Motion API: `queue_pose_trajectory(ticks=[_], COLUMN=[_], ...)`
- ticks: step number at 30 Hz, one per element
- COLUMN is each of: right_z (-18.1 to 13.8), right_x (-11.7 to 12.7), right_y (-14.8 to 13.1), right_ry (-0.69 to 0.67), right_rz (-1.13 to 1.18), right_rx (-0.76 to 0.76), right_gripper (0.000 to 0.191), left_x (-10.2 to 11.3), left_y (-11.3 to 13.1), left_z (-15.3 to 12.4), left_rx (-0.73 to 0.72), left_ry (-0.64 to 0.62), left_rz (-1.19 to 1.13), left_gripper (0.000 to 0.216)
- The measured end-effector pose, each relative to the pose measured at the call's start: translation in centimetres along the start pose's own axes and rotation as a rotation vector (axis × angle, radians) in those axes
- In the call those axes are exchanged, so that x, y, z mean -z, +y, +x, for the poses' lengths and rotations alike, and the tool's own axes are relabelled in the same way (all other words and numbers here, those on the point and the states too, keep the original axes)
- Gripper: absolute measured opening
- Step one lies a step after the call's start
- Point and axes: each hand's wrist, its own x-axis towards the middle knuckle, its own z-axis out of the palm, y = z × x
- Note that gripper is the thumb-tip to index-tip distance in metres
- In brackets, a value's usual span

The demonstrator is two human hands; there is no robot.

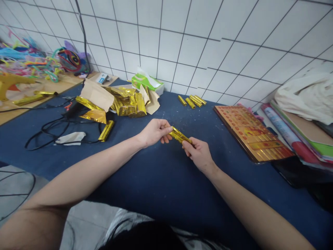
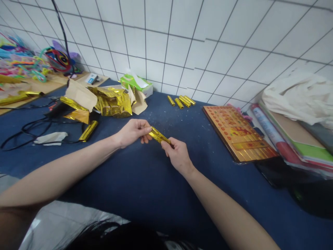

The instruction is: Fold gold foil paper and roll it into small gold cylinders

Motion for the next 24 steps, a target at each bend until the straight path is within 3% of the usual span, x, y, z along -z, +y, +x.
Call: queue_pose_trajectory(ticks=[5, 11, 15, 24], right_z=[0.27, 0.16, 0.05, -0.07], right_x=[0.07, -0.17, -0.24, -0.19], right_y=[0.07, 0.21, 0.19, -0.28], right_ry=[-0.044, 0.002, 0.026, -0.024], right_rz=[0.102, 0.141, 0.132, 0.143], right_rx=[-0.088, -0.026, -0.012, -0.062], right_gripper=[0.031, 0.028, 0.028, 0.025], left_x=[0.0, 0.03, 0.19, 0.27], left_y=[0.03, 0.51, 0.48, 0.15], left_z=[-0.06, -0.34, -0.39, -0.07], left_rx=[-0.043, -0.018, 0.02, -0.008], left_ry=[0.011, 0.016, -0.038, -0.008], left_rz=[-0.01, -0.17, -0.278, -0.14], left_gripper=[0.014, 0.027, 0.023, 0.017])
